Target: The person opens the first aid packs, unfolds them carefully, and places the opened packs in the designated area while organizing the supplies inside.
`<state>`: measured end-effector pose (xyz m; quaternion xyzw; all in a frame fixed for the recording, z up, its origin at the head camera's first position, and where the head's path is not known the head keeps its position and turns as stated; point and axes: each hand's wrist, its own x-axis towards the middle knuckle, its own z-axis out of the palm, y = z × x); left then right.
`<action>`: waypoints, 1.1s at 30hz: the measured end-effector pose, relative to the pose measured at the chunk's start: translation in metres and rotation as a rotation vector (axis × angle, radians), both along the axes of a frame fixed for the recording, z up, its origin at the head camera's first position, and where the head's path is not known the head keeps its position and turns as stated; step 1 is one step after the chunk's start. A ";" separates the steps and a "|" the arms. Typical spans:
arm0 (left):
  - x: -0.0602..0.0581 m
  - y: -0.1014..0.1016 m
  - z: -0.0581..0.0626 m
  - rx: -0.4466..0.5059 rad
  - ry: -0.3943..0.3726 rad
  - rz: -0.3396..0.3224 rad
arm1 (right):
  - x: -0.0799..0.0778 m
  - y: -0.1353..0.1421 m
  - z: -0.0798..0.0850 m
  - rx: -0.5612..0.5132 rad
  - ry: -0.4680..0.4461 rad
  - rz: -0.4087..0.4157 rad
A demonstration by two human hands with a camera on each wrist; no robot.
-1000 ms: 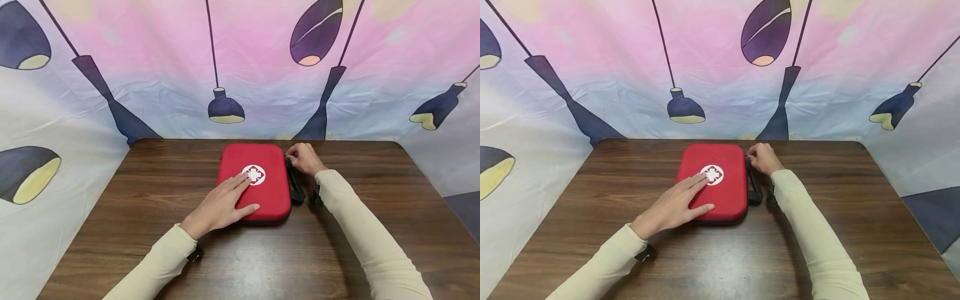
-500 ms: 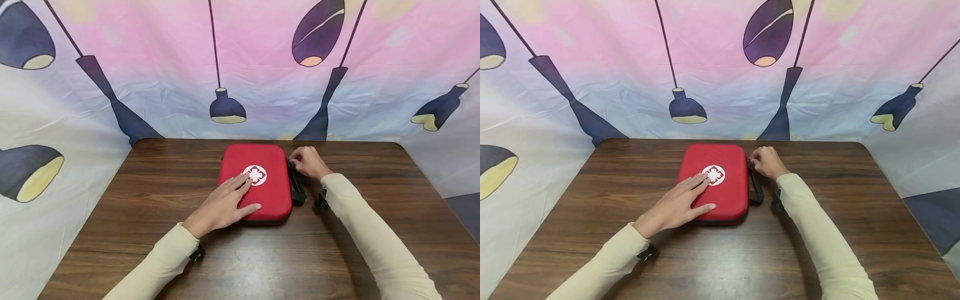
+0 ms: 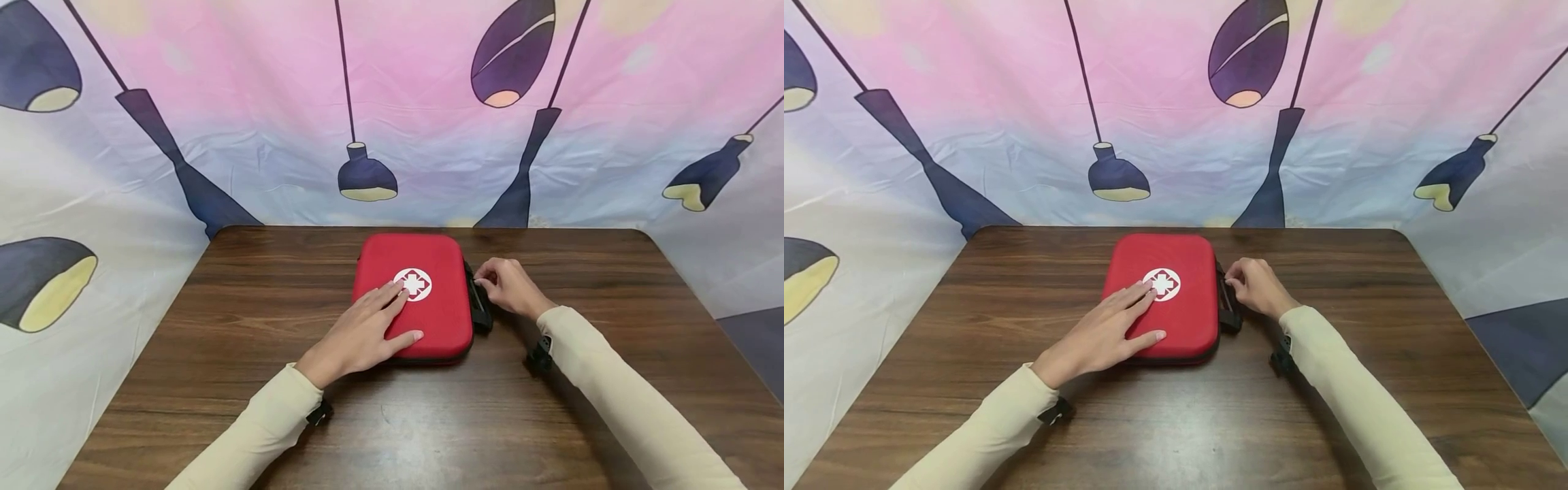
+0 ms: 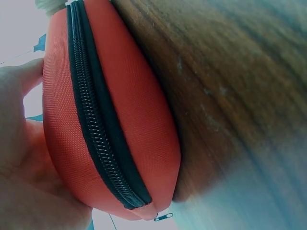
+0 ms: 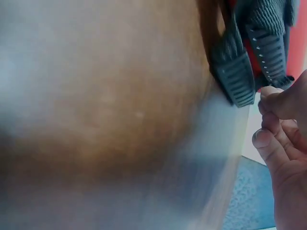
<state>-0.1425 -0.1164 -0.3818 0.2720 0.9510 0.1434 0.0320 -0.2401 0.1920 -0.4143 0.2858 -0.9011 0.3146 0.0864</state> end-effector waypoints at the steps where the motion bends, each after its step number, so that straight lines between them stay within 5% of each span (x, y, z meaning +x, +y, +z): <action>1: 0.000 0.000 0.000 0.001 0.002 -0.002 | 0.003 0.001 0.000 -0.006 0.006 0.003; 33: 0.000 0.001 0.000 0.015 -0.016 0.009 | 0.106 0.003 -0.007 -0.134 0.009 0.038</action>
